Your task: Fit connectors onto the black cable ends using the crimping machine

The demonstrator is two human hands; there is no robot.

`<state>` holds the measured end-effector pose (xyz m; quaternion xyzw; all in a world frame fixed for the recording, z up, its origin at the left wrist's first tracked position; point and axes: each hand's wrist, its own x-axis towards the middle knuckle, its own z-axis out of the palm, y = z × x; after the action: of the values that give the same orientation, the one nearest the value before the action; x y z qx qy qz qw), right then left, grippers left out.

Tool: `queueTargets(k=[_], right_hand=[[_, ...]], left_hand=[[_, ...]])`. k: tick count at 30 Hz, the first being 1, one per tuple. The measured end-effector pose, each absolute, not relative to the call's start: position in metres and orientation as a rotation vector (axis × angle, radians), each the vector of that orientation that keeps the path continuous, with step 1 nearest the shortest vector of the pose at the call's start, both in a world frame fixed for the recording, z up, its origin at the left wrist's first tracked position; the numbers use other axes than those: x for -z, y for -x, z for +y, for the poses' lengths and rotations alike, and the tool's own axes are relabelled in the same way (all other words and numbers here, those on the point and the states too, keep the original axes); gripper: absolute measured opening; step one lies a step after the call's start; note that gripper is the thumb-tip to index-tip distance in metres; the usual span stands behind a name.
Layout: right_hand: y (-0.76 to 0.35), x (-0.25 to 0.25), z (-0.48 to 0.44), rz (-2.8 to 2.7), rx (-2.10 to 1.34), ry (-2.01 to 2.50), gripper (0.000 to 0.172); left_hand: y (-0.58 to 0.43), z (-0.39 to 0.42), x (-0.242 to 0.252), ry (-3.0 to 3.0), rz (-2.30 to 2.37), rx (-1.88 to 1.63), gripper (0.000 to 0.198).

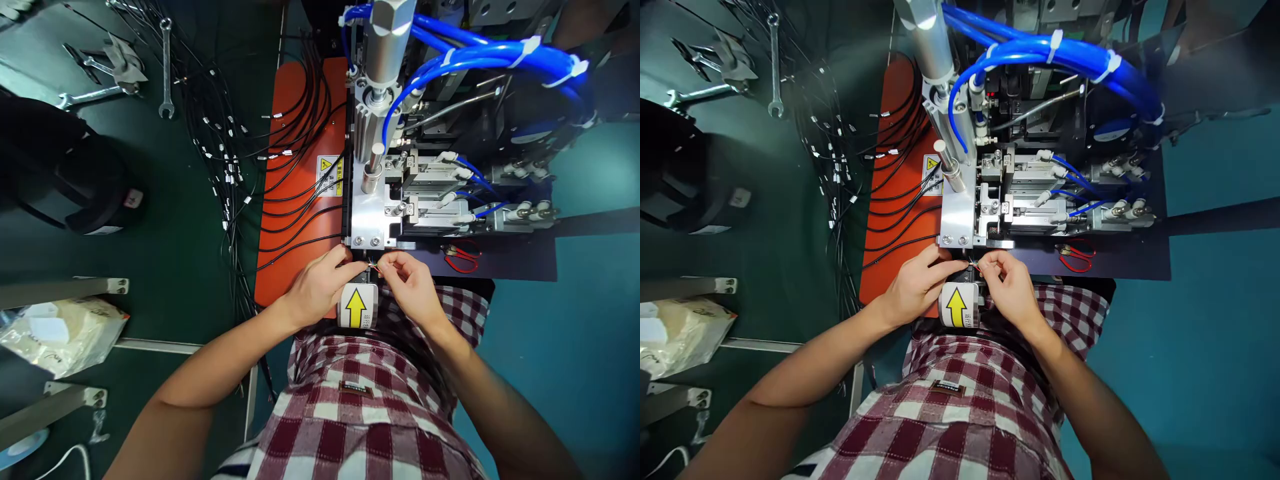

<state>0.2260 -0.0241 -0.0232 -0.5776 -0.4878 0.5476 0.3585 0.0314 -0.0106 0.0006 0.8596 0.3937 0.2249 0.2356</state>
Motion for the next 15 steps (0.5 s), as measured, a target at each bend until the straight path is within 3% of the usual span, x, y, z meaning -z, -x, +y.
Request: queueTargets(k=[15], right_hand=[[-0.2256, 0.0304, -0.0295, -1.280, -1.322, 1.551, 0.014]], left_hand=[[-0.0322, -0.0116, 0.0051, -2.459, 1.109, -0.590, 0.027]])
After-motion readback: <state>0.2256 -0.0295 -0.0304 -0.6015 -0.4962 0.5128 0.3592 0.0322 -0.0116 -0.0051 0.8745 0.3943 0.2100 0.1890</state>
